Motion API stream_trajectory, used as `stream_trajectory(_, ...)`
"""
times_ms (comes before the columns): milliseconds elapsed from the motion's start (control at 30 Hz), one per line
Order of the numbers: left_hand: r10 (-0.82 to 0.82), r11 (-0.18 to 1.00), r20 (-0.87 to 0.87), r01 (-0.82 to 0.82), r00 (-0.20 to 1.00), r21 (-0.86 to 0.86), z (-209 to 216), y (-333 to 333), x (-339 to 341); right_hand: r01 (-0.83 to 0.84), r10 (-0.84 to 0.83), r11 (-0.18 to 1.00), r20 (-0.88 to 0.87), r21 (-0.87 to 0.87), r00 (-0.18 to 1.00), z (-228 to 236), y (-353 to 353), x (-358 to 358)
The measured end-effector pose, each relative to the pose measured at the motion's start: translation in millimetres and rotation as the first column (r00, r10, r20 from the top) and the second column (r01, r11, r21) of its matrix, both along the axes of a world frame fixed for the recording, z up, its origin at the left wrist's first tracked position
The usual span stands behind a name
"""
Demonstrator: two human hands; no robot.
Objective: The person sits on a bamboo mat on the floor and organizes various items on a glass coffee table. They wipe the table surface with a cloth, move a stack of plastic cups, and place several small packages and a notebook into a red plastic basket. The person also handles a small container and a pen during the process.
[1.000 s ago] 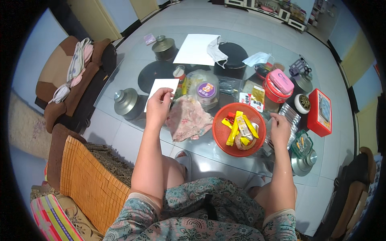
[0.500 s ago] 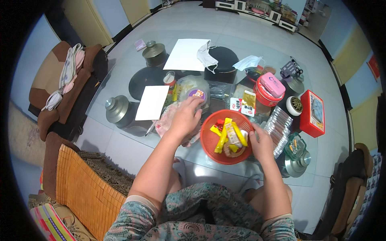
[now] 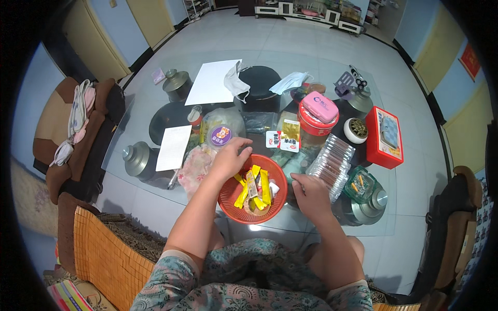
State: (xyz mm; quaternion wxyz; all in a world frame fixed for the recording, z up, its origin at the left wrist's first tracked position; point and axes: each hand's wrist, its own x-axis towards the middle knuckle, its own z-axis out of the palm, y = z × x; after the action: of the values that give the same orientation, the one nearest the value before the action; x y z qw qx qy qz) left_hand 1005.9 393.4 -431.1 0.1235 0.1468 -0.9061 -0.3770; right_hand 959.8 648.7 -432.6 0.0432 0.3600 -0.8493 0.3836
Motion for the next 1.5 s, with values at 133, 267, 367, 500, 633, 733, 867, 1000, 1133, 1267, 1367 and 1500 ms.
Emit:
stream_trajectory(133, 0.097, 0.963, -0.234, -0.150, 0.968, -0.222, -1, -10, -7, 0.044, -0.045, 0.997, -0.014, -0.068, 0.999, 4, 11, -3)
stream_trajectory(267, 0.251, 0.791, -0.257, -0.351, 0.933, -0.501, -11, -53, -3, 0.058, -0.057, 0.992, 0.014, -0.110, 0.998, 6, 19, -5)
stream_trajectory(367, 0.233, 0.937, -0.035, -0.234, 0.972, -0.258, -31, -69, -3, 0.059, -0.054, 0.993, 0.051, -0.103, 0.997, 7, 23, -6)
stream_trajectory(500, 0.220, 0.969, -0.005, -0.220, 0.975, -0.116, -17, -57, -8, 0.057, -0.054, 0.997, 0.050, -0.052, 0.997, 8, 23, -8)
stream_trajectory(633, 0.155, 0.854, -0.096, -0.085, 0.983, 0.514, 12, -57, -5, 0.024, -0.023, 0.998, 0.016, -0.061, 1.000, 7, 13, -11)
stream_trajectory(733, -0.008, 0.494, -0.171, 0.152, 0.985, 0.856, 28, -57, 16, -0.012, 0.012, 0.999, 0.002, -0.042, 1.000, 6, 8, -13)
stream_trajectory(867, -0.289, 0.592, -0.102, 0.261, 0.952, 0.762, 43, -52, 43, -0.041, 0.042, 0.999, 0.008, -0.024, 0.999, 4, 5, -12)
stream_trajectory(1000, -0.510, 0.854, 0.160, 0.476, 0.845, 0.212, 66, -34, 57, -0.028, 0.028, 1.000, 0.017, 0.012, 0.999, 3, 2, -8)
stream_trajectory(1133, -0.462, 0.863, 0.240, 0.495, 0.853, -0.099, 65, -15, 71, -0.105, 0.105, 0.994, -0.010, 0.001, 0.994, 6, -7, -1)
stream_trajectory(1267, -0.471, 0.882, 0.156, 0.459, 0.868, 0.104, 63, -20, 71, -0.237, 0.237, 0.971, -0.113, 0.013, 0.965, 7, -20, 9)
stream_trajectory(1367, -0.490, 0.718, -0.031, 0.424, 0.871, 0.552, 55, -32, 67, -0.255, 0.258, 0.966, -0.109, 0.045, 0.960, 8, -24, 12)
stream_trajectory(1500, -0.492, 0.520, -0.159, 0.435, 0.856, 0.735, 53, -27, 64, -0.249, 0.254, 0.967, -0.110, 0.057, 0.961, 5, -26, 12)
